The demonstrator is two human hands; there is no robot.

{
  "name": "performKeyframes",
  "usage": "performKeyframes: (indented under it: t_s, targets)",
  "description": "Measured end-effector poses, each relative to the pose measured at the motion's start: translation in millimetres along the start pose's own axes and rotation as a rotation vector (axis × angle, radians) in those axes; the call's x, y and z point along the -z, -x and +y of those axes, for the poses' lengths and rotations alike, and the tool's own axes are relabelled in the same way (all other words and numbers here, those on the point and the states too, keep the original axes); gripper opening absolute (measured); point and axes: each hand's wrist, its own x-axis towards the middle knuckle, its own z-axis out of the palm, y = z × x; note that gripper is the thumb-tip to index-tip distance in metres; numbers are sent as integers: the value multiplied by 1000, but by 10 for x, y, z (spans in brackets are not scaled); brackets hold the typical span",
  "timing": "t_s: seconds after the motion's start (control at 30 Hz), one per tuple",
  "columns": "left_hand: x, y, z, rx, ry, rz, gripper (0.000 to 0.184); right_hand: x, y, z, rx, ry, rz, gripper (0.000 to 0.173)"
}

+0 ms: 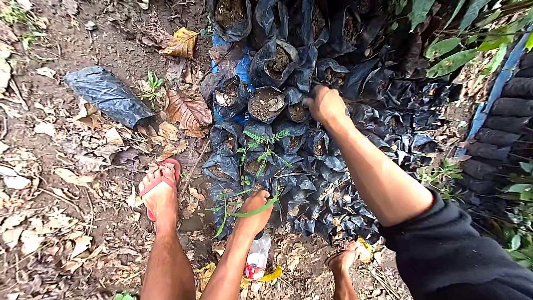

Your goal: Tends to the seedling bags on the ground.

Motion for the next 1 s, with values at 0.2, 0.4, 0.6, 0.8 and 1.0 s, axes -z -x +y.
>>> performKeyframes:
  t_s: [0.2,0.4,0.6,0.8,1.0]
  targets:
    - [-12,-9,-64,-8,32,13,36,-53,58,-145,-11,-13,-126,106]
    - [11,16,-66,-36,37,26,36,-431,-77,-369,-87,39,-37,113]
    - [138,83,2,-52,50,52,34,-451,-17,-346,24,104,145,62]
    - [193,120,-43,-65,66,62,35,123,228,-211,355,175,74,29]
    - [224,95,-72,-44,140,84,37,-250,126,-67,728,628,42,90]
